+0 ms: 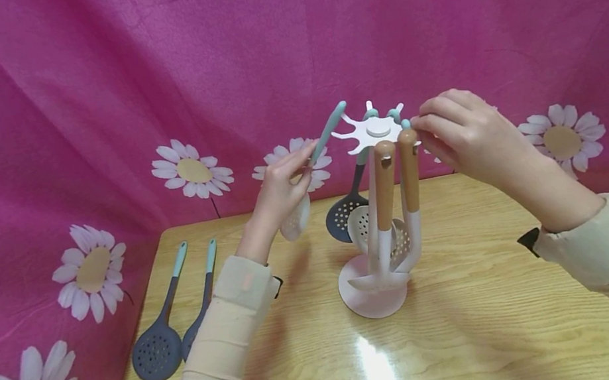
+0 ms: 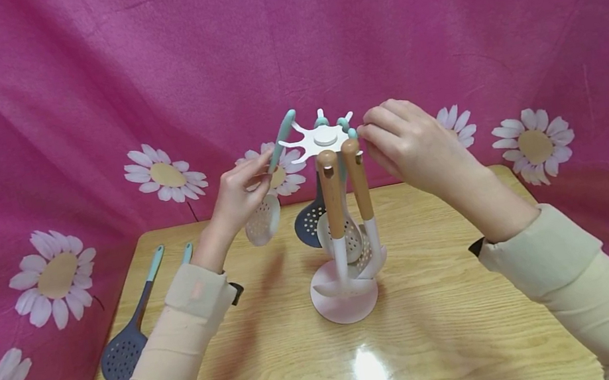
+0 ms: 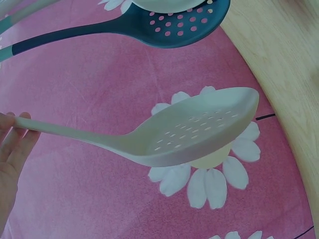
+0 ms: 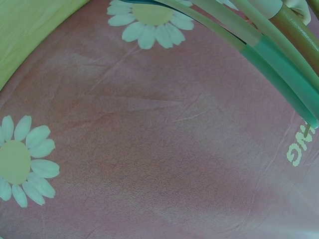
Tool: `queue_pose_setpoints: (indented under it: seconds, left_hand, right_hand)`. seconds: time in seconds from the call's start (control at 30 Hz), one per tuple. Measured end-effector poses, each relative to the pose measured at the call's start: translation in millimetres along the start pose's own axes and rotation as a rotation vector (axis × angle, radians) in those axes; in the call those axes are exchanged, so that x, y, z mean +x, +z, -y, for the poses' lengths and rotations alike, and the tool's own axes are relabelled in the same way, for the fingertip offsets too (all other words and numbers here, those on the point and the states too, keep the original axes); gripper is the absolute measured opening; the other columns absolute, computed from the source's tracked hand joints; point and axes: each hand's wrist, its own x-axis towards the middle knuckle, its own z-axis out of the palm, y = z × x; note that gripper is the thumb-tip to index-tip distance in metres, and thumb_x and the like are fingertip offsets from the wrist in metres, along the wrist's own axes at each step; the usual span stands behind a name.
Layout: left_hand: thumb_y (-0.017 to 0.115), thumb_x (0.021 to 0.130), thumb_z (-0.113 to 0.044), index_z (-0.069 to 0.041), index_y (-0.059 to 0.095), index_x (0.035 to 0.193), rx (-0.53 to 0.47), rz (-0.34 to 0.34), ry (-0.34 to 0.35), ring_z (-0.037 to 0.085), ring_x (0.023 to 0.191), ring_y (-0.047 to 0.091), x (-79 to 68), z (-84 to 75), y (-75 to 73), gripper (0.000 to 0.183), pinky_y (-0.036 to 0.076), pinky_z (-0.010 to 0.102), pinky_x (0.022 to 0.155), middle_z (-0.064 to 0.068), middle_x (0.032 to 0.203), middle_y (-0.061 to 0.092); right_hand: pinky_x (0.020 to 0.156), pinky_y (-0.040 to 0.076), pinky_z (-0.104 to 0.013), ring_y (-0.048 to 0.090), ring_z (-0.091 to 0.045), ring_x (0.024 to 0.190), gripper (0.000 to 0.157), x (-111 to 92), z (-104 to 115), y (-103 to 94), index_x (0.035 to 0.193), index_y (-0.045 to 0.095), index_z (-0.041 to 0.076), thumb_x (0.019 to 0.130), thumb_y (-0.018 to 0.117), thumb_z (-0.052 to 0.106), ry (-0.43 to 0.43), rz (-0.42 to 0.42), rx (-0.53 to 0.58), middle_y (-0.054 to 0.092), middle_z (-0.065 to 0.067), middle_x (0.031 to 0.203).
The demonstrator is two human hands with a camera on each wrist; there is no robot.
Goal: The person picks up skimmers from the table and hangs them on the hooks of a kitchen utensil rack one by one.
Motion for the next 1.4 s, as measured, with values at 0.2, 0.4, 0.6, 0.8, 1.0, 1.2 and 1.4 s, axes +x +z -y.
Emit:
queue_pose_setpoints:
  seconds: [0.2,0.4,0.6,0.8,1.0,1.2,1.4]
  left_hand:
    - [0.060,0.077,0.015,0.005,0.058,0.117,0.003,0.016,-0.011,0.030,0.102,0.061,-1.4,0.4,0.9,0.041,0.050,0.024,0.082,0.020,0.112,0.062]
    - [0.059,0.076,0.016,0.005,0.058,0.117,0.002,0.018,-0.002,0.030,0.101,0.061,-3.1,0.4,3.7,0.042,0.049,0.022,0.083,0.019,0.110,0.063]
    - [0.058,0.077,0.015,0.006,0.059,0.116,0.010,-0.005,0.025,0.030,0.100,0.062,-5.2,2.0,8.6,0.040,0.049,0.020,0.082,0.020,0.110,0.062]
    - [0.058,0.077,0.015,0.008,0.059,0.115,0.016,-0.025,0.058,0.030,0.099,0.062,-6.5,3.3,13.1,0.038,0.047,0.020,0.085,0.020,0.113,0.061]
    - [0.060,0.076,0.014,0.010,0.059,0.113,0.021,-0.028,0.079,0.029,0.088,0.063,-7.2,4.1,17.2,0.038,0.049,0.025,0.081,0.022,0.105,0.064]
    - [0.059,0.077,0.014,0.010,0.056,0.116,0.004,0.006,0.048,0.028,0.084,0.064,-9.8,1.1,21.1,0.040,0.051,0.018,0.075,0.021,0.093,0.065]
    - [0.059,0.078,0.013,0.010,0.053,0.120,0.007,0.039,0.024,0.030,0.089,0.064,-11.8,-1.6,23.7,0.042,0.051,0.018,0.076,0.022,0.101,0.064]
  right_hand:
    - [0.073,0.046,-0.046,0.053,-0.034,0.078,0.015,0,0,-1.0,0.089,0.062,-0.008,0.088,0.058,0.006,0.017,0.003,0.017,0.058,-0.018,0.084]
    - [0.070,0.045,-0.045,0.053,-0.033,0.076,0.010,2,0,-2.2,0.088,0.062,-0.009,0.080,0.063,-0.003,0.024,0.002,0.046,0.058,-0.018,0.083]
    - [0.067,0.045,-0.043,0.052,-0.033,0.074,0.014,4,-1,-3.6,0.086,0.062,-0.009,0.072,0.065,-0.009,0.020,0.014,0.053,0.057,-0.018,0.081]
    - [0.063,0.043,-0.041,0.050,-0.031,0.071,0.017,8,-1,-5.6,0.084,0.061,-0.008,0.068,0.067,-0.011,0.020,0.036,0.062,0.056,-0.016,0.079]
    - [0.062,0.041,-0.034,0.048,-0.028,0.071,0.010,12,-1,-12.9,0.084,0.060,-0.008,0.075,0.065,-0.007,0.040,0.142,0.062,0.056,-0.015,0.080]
    - [0.062,0.041,-0.031,0.049,-0.025,0.072,0.017,16,-1,-15.8,0.082,0.061,-0.006,0.068,0.070,-0.012,0.038,0.171,0.050,0.057,-0.014,0.080]
    - [0.063,0.041,-0.031,0.050,-0.025,0.073,0.023,16,0,-15.4,0.081,0.062,-0.005,0.063,0.073,-0.014,0.036,0.159,0.058,0.057,-0.013,0.079]
